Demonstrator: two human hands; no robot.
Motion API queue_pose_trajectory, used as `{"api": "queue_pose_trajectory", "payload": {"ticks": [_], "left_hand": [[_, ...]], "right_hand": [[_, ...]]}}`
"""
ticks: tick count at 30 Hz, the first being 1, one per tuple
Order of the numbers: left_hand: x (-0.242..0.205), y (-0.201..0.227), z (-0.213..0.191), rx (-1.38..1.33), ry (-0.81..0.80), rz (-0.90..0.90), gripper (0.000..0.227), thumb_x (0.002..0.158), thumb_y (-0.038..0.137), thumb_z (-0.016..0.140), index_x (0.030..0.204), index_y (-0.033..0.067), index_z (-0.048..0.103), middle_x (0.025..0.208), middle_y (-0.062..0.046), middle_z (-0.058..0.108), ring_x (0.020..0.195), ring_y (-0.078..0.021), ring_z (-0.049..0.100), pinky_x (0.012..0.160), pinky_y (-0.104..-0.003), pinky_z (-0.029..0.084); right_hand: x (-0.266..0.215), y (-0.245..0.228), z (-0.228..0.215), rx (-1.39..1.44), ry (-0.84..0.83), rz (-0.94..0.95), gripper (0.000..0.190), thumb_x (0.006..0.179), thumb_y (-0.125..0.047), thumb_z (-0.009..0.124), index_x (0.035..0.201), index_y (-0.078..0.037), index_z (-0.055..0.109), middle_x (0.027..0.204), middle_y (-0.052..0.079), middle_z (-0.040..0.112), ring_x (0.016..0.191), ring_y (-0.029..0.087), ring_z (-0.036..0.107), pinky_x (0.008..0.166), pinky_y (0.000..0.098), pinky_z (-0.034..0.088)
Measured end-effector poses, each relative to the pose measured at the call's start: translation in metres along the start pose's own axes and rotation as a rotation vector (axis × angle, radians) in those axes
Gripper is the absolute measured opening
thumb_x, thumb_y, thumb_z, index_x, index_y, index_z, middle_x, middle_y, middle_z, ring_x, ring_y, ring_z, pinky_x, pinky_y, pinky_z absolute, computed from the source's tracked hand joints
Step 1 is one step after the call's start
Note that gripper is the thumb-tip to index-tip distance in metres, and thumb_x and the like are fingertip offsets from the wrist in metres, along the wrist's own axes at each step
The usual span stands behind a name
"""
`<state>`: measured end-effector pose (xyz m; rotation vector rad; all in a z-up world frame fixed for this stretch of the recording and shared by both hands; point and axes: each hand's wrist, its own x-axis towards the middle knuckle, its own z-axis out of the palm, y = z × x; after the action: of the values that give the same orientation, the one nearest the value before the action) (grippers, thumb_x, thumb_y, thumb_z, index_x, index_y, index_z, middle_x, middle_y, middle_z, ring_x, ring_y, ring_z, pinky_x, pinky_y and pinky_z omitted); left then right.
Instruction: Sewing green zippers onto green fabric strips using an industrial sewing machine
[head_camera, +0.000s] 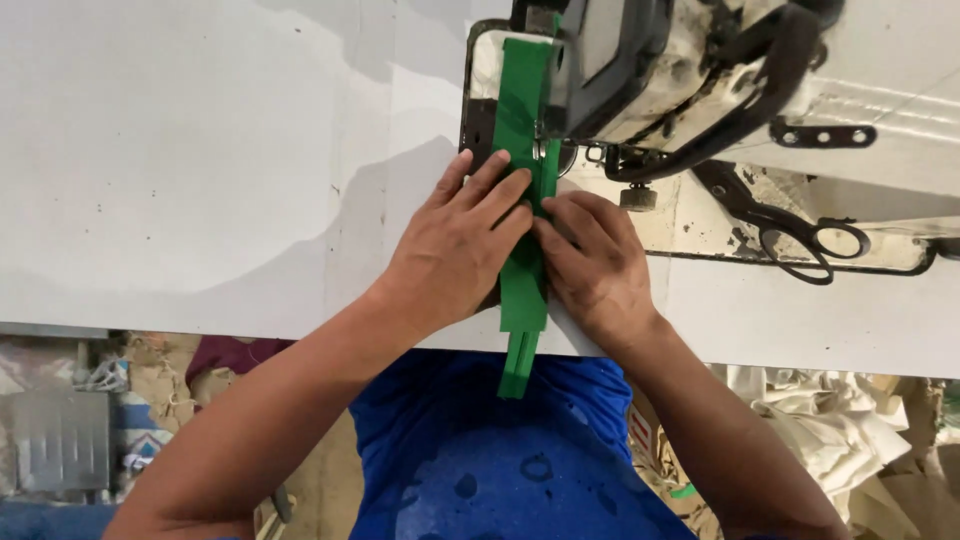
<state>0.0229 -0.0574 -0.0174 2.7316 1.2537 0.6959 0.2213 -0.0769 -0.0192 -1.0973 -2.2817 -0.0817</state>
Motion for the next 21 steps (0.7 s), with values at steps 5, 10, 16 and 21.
{"api": "queue_pose_trajectory", "payload": {"ticks": [5,10,16,21], "left_hand": [[0.001,-0.003,-0.004,-0.007,0.023,0.019,0.008,0.101,0.019,0.057,0.104,0.0139,0.062,0.138,-0.008,0.06,0.138,-0.0342,0.053,0.12,-0.052,0.034],[0.007,-0.014,-0.016,-0.137,-0.093,0.101,0.018,0.102,0.007,0.052,0.111,0.0045,0.067,0.14,-0.021,0.058,0.14,-0.0459,0.049,0.121,-0.059,0.032],[0.029,-0.034,-0.008,-0.139,-0.088,0.076,0.019,0.099,0.01,0.055,0.115,0.0078,0.066,0.141,-0.022,0.059,0.14,-0.0454,0.049,0.121,-0.059,0.03],[0.029,-0.035,-0.006,-0.14,-0.12,0.07,0.02,0.096,0.002,0.056,0.112,0.0062,0.067,0.14,-0.021,0.057,0.142,-0.0455,0.046,0.122,-0.06,0.028]], "right_hand": [[0.005,-0.001,-0.005,-0.001,-0.007,-0.009,0.02,0.104,-0.014,0.06,0.106,-0.003,0.077,0.112,0.016,0.072,0.106,0.041,0.067,0.09,0.0467,0.057],[0.02,0.001,-0.011,0.129,-0.086,-0.024,0.018,0.105,-0.003,0.056,0.11,0.008,0.07,0.114,0.022,0.067,0.103,0.04,0.064,0.091,0.0473,0.054],[-0.006,0.041,0.023,0.216,-0.412,0.236,0.035,0.106,-0.018,0.055,0.14,-0.008,0.058,0.142,0.017,0.053,0.128,0.038,0.056,0.106,0.0496,0.047],[0.018,0.032,0.01,0.25,-0.219,0.103,0.023,0.105,-0.005,0.06,0.124,0.005,0.066,0.126,0.024,0.059,0.111,0.039,0.064,0.1,0.0466,0.052]]}}
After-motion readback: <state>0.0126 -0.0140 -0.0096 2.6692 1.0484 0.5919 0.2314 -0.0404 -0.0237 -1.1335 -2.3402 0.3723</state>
